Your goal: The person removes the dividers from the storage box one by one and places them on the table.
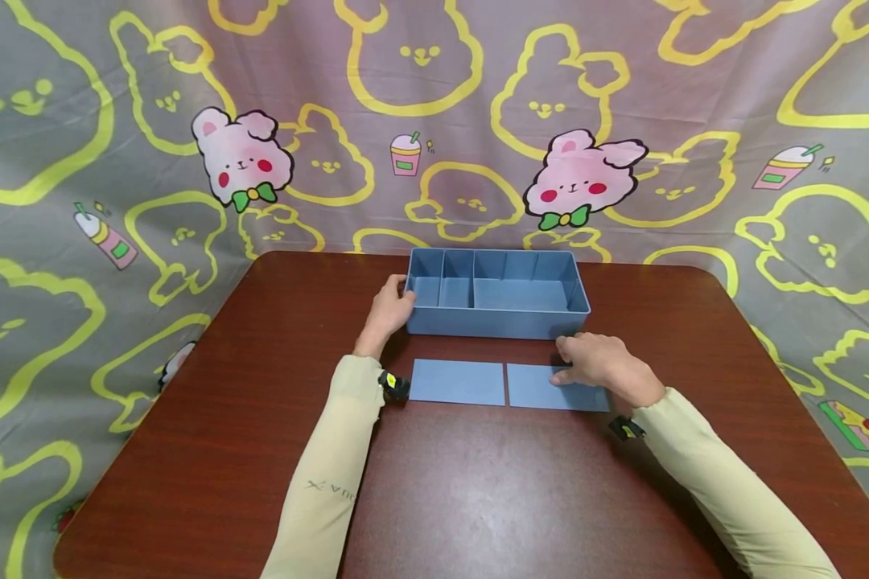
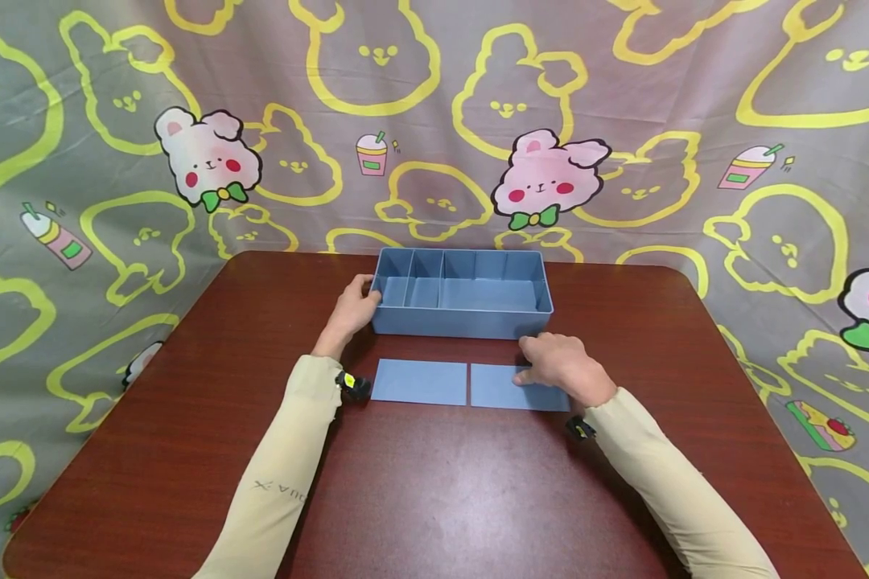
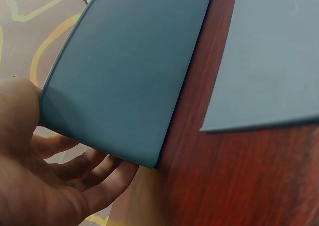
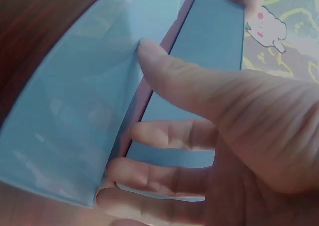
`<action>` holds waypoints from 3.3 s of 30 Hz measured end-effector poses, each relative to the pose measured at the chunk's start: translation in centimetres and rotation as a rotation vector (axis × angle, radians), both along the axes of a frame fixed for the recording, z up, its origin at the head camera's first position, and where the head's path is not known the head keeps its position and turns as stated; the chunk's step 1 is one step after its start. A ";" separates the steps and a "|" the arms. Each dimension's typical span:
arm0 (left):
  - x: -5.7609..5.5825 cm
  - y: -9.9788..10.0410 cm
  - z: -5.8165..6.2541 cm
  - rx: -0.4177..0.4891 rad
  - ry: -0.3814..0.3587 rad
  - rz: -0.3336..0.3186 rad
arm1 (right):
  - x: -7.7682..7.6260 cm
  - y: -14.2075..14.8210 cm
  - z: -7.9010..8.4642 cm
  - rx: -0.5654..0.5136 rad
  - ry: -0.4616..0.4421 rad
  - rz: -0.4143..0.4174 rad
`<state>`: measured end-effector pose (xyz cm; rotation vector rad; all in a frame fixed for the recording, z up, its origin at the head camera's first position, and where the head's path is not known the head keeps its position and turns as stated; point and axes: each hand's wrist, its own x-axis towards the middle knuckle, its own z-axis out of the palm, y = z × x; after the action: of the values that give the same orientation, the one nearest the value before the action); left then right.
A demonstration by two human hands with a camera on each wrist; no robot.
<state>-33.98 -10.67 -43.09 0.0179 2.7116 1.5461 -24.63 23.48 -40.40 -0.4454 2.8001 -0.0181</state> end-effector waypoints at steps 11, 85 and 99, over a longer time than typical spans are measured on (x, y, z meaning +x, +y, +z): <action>0.3 -0.1 0.1 -0.003 0.019 0.002 | 0.5 -0.7 0.4 -0.052 0.078 0.048; 0.7 0.1 0.0 -0.005 -0.004 -0.002 | -5.4 -10.0 1.8 -0.607 0.391 -0.044; 0.4 0.1 0.1 -0.003 -0.005 -0.005 | -6.3 -11.5 1.0 -0.659 0.352 -0.101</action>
<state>-33.56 -10.52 -42.99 0.0211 2.7079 1.5395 -30.93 11.97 -39.41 -0.4840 3.1037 -0.9934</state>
